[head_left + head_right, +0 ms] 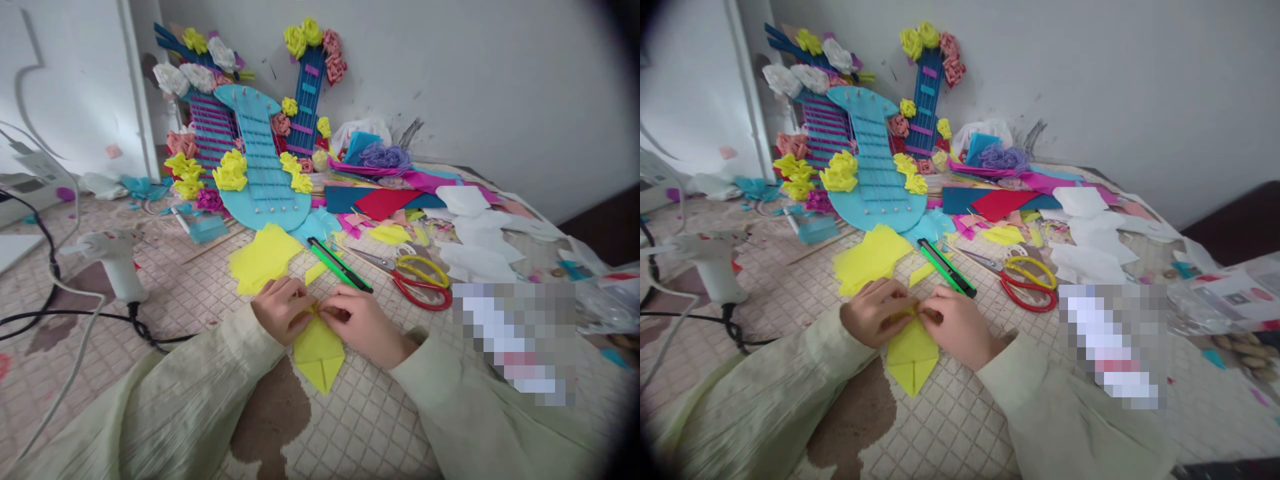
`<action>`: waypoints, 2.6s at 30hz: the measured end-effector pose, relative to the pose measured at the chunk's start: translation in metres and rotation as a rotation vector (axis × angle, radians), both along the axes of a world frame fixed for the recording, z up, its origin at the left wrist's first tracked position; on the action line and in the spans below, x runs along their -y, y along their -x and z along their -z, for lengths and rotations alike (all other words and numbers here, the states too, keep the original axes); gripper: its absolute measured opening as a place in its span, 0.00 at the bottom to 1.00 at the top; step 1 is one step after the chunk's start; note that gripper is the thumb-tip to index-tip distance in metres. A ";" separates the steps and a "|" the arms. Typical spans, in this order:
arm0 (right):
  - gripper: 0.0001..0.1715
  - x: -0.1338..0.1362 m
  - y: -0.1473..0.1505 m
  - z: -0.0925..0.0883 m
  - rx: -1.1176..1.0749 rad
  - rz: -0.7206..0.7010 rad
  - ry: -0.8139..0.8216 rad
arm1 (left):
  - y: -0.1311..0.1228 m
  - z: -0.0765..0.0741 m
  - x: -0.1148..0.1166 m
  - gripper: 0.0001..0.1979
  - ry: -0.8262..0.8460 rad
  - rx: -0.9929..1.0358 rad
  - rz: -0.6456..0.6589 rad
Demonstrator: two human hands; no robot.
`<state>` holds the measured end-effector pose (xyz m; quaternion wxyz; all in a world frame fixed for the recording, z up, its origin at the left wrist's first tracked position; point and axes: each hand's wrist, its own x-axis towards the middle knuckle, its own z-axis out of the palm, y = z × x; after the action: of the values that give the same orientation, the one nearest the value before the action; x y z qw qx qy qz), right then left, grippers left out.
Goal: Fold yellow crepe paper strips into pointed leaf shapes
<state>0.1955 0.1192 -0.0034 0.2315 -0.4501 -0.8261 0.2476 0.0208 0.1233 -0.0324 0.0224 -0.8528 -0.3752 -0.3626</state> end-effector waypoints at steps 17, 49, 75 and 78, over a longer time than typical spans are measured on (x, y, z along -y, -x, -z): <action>0.09 0.003 -0.002 -0.002 -0.014 -0.060 0.001 | 0.001 -0.002 0.003 0.09 0.012 -0.030 -0.017; 0.10 0.003 -0.004 -0.003 0.041 -0.095 -0.011 | 0.005 -0.013 0.010 0.12 0.035 -0.101 0.125; 0.11 0.004 -0.006 -0.003 0.053 -0.115 -0.010 | 0.008 -0.019 0.010 0.10 0.057 -0.124 0.116; 0.12 0.004 -0.006 -0.003 0.054 -0.108 -0.006 | 0.009 -0.020 0.009 0.11 0.081 -0.137 0.162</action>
<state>0.2017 0.1153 -0.0003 0.1966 -0.4106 -0.8560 0.2450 0.0120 0.1143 -0.0124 -0.0161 -0.9033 -0.3169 -0.2887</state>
